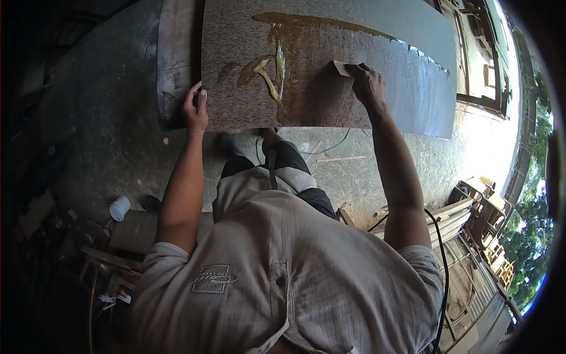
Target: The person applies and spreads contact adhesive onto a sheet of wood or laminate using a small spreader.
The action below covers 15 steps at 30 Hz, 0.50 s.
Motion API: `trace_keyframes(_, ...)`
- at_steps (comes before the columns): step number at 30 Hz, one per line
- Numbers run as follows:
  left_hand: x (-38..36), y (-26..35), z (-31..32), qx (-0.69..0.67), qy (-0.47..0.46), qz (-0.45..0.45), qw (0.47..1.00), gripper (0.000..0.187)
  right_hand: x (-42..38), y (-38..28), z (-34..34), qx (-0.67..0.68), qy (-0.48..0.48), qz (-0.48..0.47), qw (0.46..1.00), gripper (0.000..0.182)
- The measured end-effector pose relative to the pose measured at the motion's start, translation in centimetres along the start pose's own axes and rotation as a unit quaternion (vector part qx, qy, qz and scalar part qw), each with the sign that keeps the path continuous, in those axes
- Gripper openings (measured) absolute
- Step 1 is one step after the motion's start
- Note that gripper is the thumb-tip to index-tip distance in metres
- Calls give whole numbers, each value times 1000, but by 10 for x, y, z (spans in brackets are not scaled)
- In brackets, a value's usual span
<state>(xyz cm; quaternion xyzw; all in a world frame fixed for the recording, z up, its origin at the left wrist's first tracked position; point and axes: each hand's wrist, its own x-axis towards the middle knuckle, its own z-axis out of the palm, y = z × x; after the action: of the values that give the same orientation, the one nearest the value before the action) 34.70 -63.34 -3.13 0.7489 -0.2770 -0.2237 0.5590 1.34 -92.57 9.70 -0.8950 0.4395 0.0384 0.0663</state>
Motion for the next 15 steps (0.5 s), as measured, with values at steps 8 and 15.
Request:
trace_keyframes(8,6,-18,0,-39,-29,15,999,35,-141,-50,29,19,15,36,999,29)
trace_keyframes(15,8,2,-19,90,-92,22,991,49,-96,-110,-19,292,12,45,955,30)
